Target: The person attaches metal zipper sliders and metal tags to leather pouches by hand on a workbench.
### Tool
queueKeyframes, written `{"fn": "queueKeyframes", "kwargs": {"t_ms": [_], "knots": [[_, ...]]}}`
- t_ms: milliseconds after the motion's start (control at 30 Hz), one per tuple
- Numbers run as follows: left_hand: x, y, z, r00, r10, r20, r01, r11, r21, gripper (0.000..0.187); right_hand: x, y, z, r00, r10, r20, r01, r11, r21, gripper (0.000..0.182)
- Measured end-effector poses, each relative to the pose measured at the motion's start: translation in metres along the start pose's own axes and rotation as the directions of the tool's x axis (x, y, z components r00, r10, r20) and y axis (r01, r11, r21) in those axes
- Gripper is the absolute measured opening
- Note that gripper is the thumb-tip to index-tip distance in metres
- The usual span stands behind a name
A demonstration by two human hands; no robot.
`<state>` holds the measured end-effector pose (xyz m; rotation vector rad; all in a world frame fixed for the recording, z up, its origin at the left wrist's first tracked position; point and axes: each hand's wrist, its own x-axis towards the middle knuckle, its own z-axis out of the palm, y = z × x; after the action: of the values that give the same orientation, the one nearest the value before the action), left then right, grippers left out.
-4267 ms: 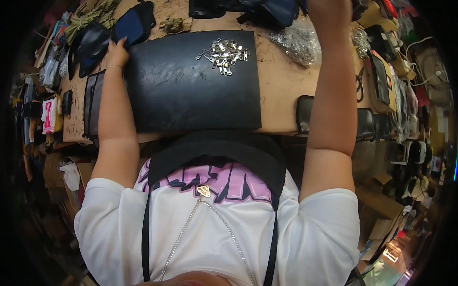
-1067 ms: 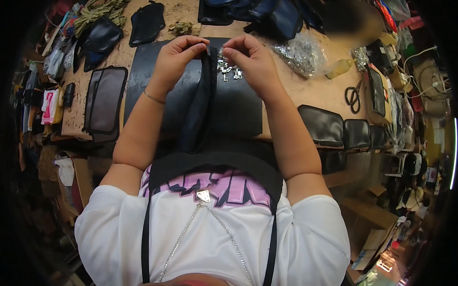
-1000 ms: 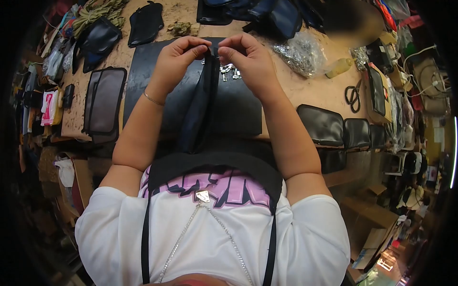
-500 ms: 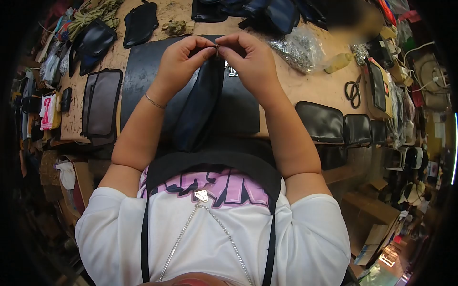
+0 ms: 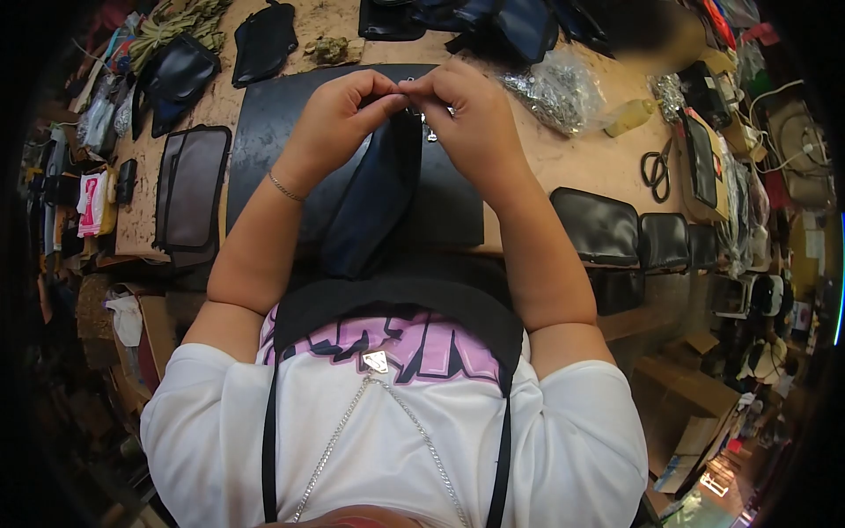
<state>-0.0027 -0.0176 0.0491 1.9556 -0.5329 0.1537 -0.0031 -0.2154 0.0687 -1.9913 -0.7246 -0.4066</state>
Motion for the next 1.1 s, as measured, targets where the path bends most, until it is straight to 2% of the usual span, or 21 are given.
{"fn": "queueKeyframes", "kwargs": {"t_ms": [133,200,333,400,533,600,700,733,833,933,1100], "knots": [[-0.003,-0.002,0.007,0.996,-0.084,-0.029,0.080,0.989,-0.128,0.017,-0.004,0.004,0.005,0.997,0.077,-0.019,-0.076,0.996,0.042,0.015],[-0.004,-0.002,0.007,0.999,-0.035,-0.037,0.032,0.997,-0.073,0.016,-0.006,0.006,0.010,0.988,0.153,-0.030,-0.148,0.981,0.128,0.015],[-0.003,0.003,0.004,0.998,0.066,0.000,-0.066,0.995,0.068,0.015,-0.003,-0.009,0.004,0.990,0.143,-0.013,-0.142,0.987,0.076,0.015],[-0.004,0.002,0.006,0.998,0.066,-0.024,-0.064,0.997,0.051,0.015,-0.002,-0.014,0.003,0.989,0.147,-0.006,-0.147,0.989,0.024,0.015],[-0.006,0.009,0.004,0.998,0.034,-0.056,-0.031,0.998,0.048,0.013,-0.004,-0.010,0.004,0.982,0.190,0.017,-0.190,0.981,0.047,0.016],[-0.006,0.005,0.006,0.994,0.089,-0.070,-0.082,0.991,0.104,0.013,-0.004,-0.007,0.004,0.984,0.178,0.026,-0.179,0.983,0.030,0.016],[-0.006,0.007,0.005,0.988,0.142,-0.067,-0.133,0.983,0.126,0.013,-0.004,-0.009,0.003,0.962,0.268,0.049,-0.272,0.937,0.220,0.016],[-0.005,0.008,0.005,0.986,0.156,-0.066,-0.147,0.981,0.123,0.013,-0.004,-0.008,0.003,0.967,0.249,0.048,-0.254,0.950,0.180,0.016],[-0.006,0.008,0.005,0.994,0.079,-0.081,-0.070,0.992,0.108,0.013,-0.003,-0.006,0.002,0.975,0.218,0.047,-0.222,0.969,0.105,0.015],[-0.009,0.008,0.011,0.993,-0.064,-0.100,0.057,0.995,-0.078,0.011,-0.006,-0.004,0.005,0.958,0.279,0.063,-0.286,0.944,0.164,0.017],[-0.013,-0.003,0.022,0.978,-0.169,-0.125,0.086,0.864,-0.496,0.014,-0.009,0.001,0.010,0.907,0.404,0.120,-0.418,0.832,0.365,0.027]]}}
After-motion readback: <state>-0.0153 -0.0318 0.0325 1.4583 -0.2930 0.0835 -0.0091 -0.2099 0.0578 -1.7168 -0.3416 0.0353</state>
